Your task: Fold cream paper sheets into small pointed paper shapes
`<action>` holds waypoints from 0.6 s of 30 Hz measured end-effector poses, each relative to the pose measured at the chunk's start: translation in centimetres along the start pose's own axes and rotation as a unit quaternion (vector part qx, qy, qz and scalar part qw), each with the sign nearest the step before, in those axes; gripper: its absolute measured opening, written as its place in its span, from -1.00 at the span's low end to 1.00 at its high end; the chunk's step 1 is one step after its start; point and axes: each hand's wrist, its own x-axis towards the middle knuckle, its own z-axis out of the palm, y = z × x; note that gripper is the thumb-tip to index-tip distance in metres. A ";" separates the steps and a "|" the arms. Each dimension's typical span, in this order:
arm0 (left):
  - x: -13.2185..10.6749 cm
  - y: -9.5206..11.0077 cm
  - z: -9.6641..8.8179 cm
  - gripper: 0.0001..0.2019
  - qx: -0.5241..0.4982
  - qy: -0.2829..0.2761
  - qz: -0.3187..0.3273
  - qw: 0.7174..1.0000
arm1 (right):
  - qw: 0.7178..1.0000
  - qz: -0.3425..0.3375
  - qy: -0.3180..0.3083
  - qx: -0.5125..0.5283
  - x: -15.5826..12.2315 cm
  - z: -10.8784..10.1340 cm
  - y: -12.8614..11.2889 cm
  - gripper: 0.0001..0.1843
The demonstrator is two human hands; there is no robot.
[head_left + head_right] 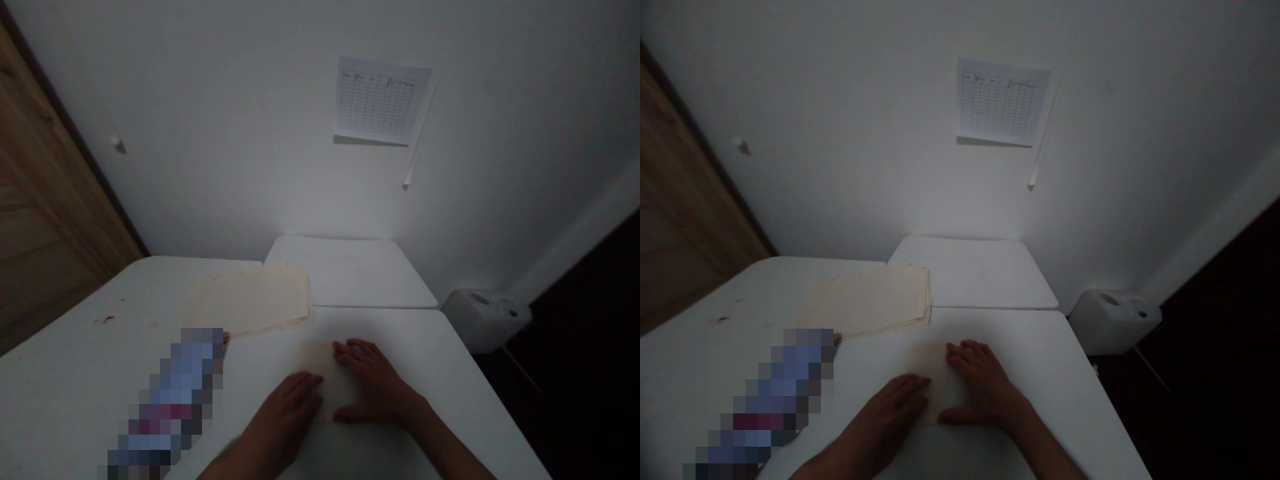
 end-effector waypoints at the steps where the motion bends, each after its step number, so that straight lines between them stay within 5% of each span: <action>1: -0.1 0.5 -0.2 -0.70 -0.003 -0.016 0.012 1.000 | 1.000 0.000 -0.001 0.000 0.0 0.0 0.0 0.14; 9: -1.0 2.7 -1.2 -0.59 0.015 0.004 0.016 1.000 | 1.000 0.003 -0.003 0.000 0.0 0.0 0.0 0.14; 18: -3.5 2.1 0.5 -0.57 0.060 0.040 -0.014 0.997 | 1.000 -0.002 -0.008 -0.005 -0.1 -0.4 -0.3 0.09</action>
